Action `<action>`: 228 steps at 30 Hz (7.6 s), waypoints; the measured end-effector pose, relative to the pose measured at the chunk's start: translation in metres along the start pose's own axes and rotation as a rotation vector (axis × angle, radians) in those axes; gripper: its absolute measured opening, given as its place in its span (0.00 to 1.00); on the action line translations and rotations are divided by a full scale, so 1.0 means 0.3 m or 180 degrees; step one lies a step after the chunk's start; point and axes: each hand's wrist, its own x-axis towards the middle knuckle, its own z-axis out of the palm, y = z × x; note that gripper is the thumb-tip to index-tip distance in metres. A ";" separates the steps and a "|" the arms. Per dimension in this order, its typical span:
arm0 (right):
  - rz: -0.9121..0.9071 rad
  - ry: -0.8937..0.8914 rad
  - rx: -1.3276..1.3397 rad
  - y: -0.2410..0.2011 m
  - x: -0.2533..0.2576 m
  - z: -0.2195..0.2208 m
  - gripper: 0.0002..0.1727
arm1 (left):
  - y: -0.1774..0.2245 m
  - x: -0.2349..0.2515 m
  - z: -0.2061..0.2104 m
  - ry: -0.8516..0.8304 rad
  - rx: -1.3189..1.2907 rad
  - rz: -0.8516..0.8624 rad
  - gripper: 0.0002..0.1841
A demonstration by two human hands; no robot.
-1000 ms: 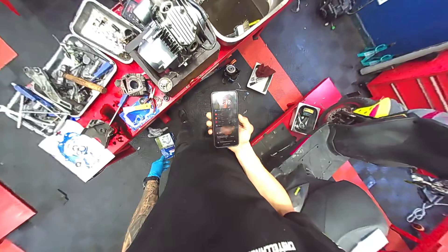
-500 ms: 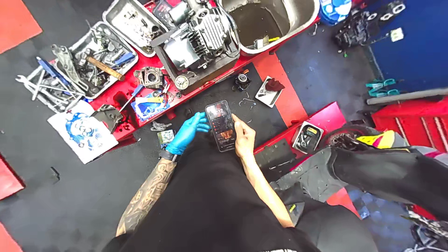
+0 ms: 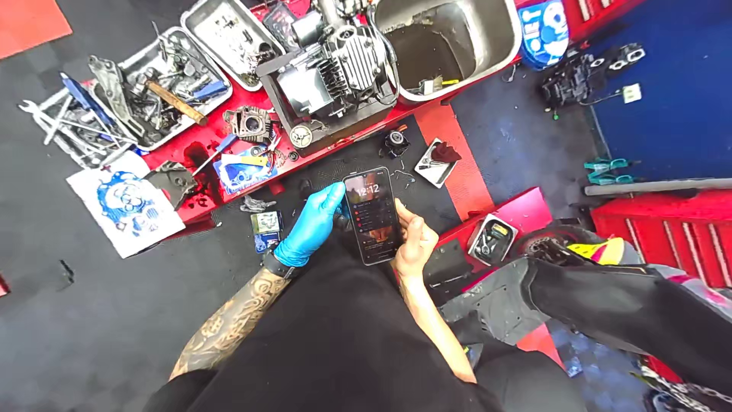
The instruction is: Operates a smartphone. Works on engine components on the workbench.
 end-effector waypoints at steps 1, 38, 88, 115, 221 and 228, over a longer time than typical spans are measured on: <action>-0.0029 -0.0012 0.0005 -0.009 0.003 0.002 0.30 | 0.012 -0.003 0.003 0.0030 0.0004 0.0047 0.25; -0.0642 -0.2031 -0.0227 -0.131 0.131 0.015 0.52 | 0.104 -0.064 -0.035 0.0730 0.0437 0.0176 0.20; -0.0089 -0.2237 -0.0721 -0.164 0.060 0.025 0.57 | 0.134 -0.089 -0.032 0.0668 0.0322 0.0156 0.21; -0.0064 -0.2271 -0.0696 -0.161 0.064 0.023 0.55 | 0.136 -0.087 -0.030 0.0664 0.0398 0.0130 0.21; -0.0006 -0.2249 -0.0792 -0.160 0.061 -0.017 0.57 | 0.136 -0.078 0.003 0.0577 0.0405 0.0002 0.21; -0.0011 -0.2262 -0.0781 -0.162 0.059 -0.021 0.57 | 0.137 -0.080 0.005 0.0555 0.0401 0.0042 0.20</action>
